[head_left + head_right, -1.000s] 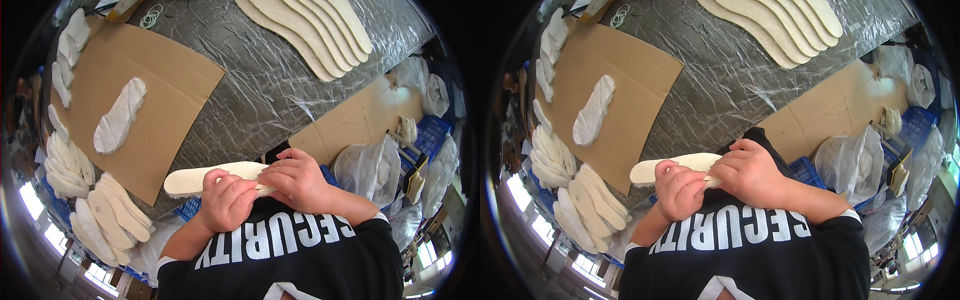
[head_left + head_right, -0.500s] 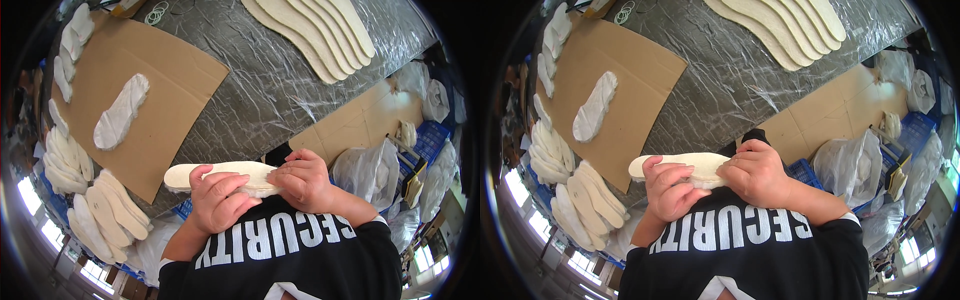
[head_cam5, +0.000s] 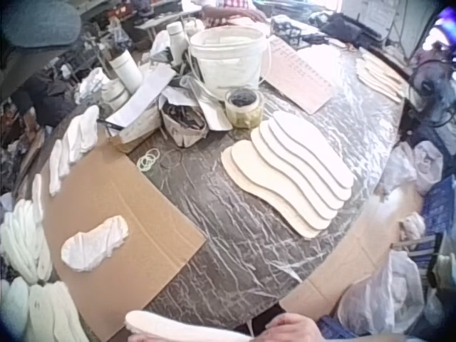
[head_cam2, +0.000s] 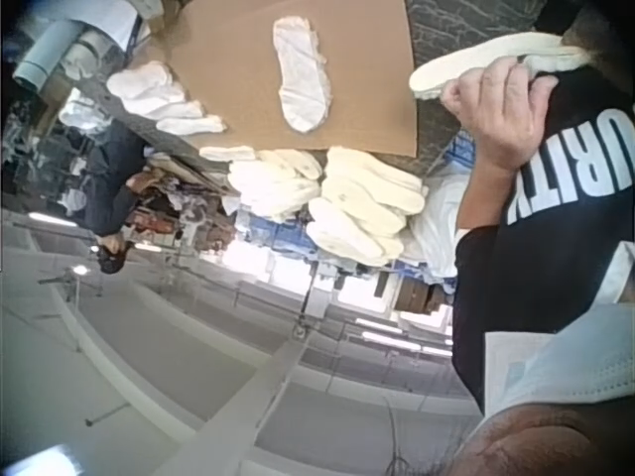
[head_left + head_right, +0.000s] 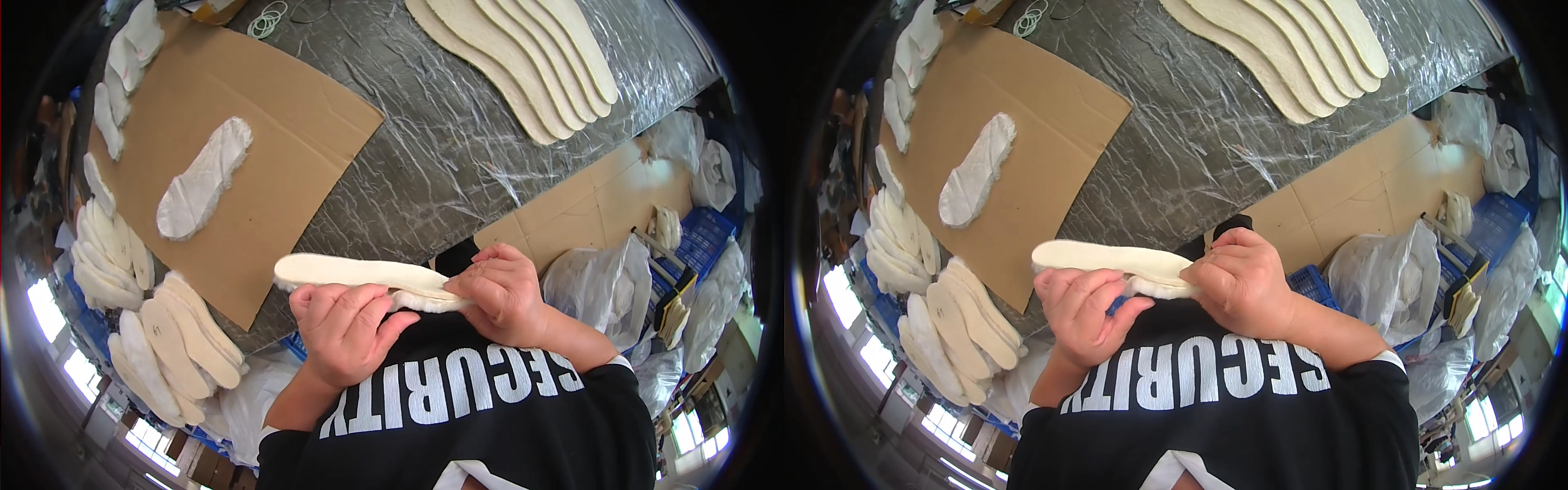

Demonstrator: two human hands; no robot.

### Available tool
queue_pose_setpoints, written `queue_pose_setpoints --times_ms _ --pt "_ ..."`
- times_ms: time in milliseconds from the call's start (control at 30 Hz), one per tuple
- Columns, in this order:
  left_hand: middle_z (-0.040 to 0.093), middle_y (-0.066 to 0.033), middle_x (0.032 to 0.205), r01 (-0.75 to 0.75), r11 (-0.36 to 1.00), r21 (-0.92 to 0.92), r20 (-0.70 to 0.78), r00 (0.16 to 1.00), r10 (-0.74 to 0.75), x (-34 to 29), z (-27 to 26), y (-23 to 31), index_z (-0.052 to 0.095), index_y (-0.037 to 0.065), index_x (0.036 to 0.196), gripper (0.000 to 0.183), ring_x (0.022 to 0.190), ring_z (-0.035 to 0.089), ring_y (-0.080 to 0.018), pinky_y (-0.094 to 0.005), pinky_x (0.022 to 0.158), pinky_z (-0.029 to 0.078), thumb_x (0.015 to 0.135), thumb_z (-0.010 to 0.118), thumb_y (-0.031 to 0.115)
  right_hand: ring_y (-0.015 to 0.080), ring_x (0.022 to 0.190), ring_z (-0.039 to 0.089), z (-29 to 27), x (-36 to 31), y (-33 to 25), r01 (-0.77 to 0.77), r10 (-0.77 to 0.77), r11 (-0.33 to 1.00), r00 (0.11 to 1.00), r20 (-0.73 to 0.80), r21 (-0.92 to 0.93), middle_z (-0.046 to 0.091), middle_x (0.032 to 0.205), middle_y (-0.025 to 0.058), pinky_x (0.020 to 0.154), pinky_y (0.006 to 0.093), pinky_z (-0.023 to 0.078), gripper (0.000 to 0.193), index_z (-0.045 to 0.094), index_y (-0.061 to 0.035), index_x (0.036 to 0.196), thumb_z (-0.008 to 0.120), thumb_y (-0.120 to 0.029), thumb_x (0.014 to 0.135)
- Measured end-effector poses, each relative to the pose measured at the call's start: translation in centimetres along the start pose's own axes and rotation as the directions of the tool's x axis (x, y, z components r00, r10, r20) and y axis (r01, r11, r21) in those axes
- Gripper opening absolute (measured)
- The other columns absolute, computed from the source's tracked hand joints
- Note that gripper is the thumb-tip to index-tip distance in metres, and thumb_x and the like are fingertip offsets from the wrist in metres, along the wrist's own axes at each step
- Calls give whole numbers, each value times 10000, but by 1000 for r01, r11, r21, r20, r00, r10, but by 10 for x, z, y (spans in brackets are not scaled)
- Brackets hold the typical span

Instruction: Selecting and matching different layers of shoe insole components to ensure correct alignment.

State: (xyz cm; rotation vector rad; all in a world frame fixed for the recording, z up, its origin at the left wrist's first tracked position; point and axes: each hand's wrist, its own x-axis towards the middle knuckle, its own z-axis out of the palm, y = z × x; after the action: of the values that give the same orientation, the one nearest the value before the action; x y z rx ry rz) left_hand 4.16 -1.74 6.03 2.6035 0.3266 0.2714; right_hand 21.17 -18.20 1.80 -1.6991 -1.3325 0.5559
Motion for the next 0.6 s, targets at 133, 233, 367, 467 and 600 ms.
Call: queue_pose_setpoints --times_ms 133,233,367,467,600 --pt "595 -6 914 33 997 64 11 999 -34 2 2 4 655 108 879 324 831 524 -222 -387 773 336 652 840 248 223 639 651 1 -1 1 -34 34 998 999 8 51 667 714 47 673 357 504 352 652 -63 872 773 -14 544" --pt "587 -12 917 109 994 28 -15 994 -108 4 10 5 653 99 848 293 833 525 -229 -389 784 334 640 838 192 226 640 649 2 -1 1 -33 33 998 999 -7 62 670 724 49 673 358 504 339 652 -62 870 779 -17 559" --pt "587 1 964 167 985 -54 22 986 -166 1 17 4 657 112 820 246 848 522 -217 -413 824 329 644 820 165 229 640 648 1 -2 2 -34 34 998 999 10 59 671 726 54 669 363 502 336 652 -61 869 782 -24 562" --pt "598 -49 958 44 998 -43 21 999 -43 4 16 3 637 78 847 282 888 545 -263 -431 816 364 618 801 84 234 631 639 2 -4 1 -59 59 996 998 -3 68 664 717 54 654 364 491 324 652 -61 868 782 -36 573" --pt "624 -77 1004 -23 978 -209 4 1000 25 6 18 -4 612 74 845 234 940 588 -281 -456 832 391 670 766 69 243 606 609 -2 -3 0 -118 118 993 992 49 -3 634 684 42 643 360 470 293 640 -69 840 772 -47 580"
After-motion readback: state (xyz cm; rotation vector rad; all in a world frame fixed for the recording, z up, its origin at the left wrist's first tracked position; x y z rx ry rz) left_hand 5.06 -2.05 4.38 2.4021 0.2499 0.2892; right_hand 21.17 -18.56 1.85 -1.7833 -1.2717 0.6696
